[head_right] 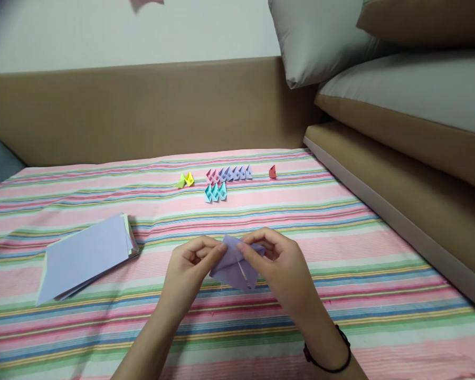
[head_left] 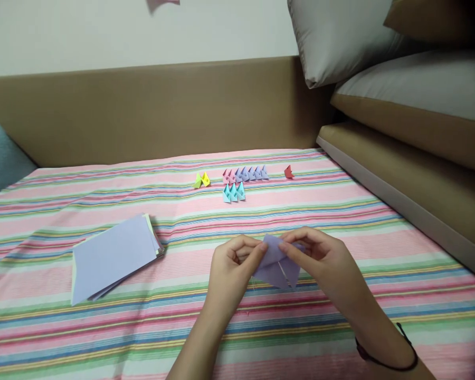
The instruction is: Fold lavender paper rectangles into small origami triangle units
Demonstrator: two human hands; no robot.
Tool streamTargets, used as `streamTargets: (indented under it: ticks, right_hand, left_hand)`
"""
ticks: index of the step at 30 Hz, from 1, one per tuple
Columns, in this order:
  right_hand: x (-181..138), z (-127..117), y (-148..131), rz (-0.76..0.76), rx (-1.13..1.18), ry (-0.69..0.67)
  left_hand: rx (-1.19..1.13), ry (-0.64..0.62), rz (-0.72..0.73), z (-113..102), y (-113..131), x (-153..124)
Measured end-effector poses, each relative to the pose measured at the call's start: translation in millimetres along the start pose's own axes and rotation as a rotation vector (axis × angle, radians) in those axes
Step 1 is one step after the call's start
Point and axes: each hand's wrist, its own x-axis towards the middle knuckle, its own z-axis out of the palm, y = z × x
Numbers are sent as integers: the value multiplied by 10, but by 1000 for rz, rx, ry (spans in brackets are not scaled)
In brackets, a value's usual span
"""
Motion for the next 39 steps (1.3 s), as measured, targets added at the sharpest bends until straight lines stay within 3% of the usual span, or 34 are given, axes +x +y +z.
streamTargets:
  ticks: [24, 33, 39]
  right_hand:
    - [8, 37, -35, -7, 72, 14]
    - [0, 18, -23, 45, 46, -32]
    - [-13, 1, -46, 77, -64, -58]
  left_hand:
    - [-63, -1, -13, 31, 12, -9]
    - [94, 8, 26, 9, -2, -12]
    - [294, -72, 98, -3, -44, -24]
